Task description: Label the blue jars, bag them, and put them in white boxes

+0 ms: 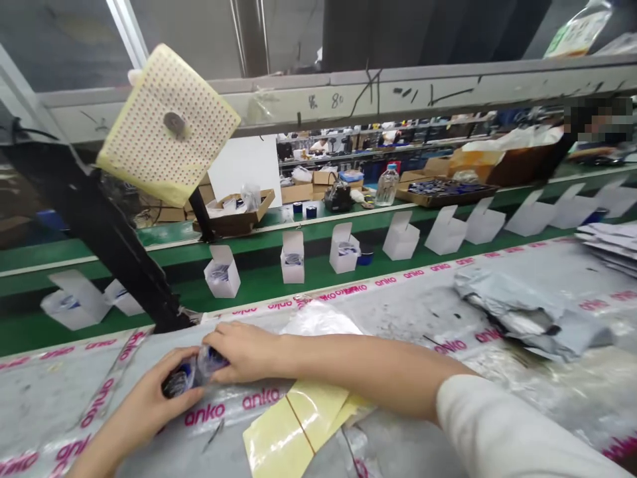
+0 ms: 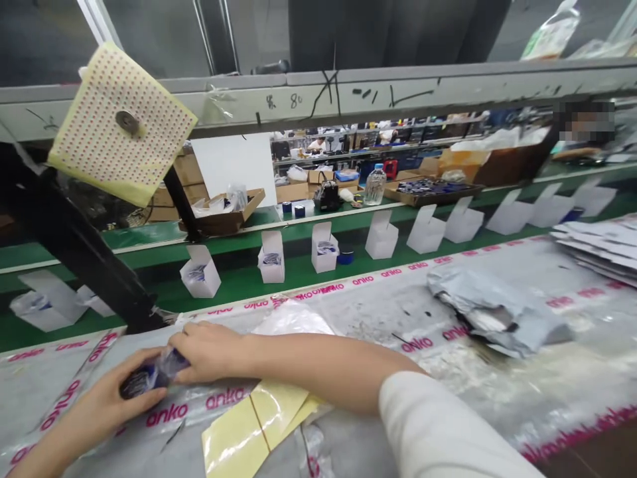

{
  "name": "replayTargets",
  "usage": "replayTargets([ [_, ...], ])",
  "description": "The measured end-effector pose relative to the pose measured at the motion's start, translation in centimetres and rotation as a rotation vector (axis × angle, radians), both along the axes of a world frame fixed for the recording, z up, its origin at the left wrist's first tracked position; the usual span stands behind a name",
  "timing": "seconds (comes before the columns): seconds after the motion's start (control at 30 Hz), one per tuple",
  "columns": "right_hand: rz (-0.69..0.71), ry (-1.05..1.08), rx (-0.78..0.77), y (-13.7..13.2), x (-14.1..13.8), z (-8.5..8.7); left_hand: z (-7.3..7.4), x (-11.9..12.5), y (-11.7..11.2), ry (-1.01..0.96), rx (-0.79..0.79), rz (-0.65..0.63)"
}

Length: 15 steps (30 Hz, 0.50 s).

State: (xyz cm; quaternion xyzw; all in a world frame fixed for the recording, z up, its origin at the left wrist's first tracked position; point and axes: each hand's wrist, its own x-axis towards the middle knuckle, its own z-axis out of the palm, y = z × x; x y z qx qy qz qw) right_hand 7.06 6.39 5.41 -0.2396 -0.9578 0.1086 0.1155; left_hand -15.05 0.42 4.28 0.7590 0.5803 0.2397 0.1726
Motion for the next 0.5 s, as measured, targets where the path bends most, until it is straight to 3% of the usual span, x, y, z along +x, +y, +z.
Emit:
replayTargets([
  [0.07,-0.040,0.120,-0.112,0.1,3.0,0.9,-0.1,-0.1,-0.1,0.008,-0.002,0.027],
  [0.17,-0.243,0.324,-0.236,0.5,9.1,2.2,-0.3,-0.2,-0.1,0.008,-0.002,0.045],
  [0.27,-0.504,0.375,-0.166,0.9,16.2,2.5,-1.1,-0.3,0.2,-0.020,0.047,0.055],
  [0.4,-0.776,0.343,-0.074,0.9,24.1,0.5,-3.2,0.1,1.0,-0.046,0.137,0.052],
  [0.5,-0.881,0.311,-0.095,0.5,27.2,-2.0,-4.6,1.5,1.4,-0.031,0.149,0.027],
])
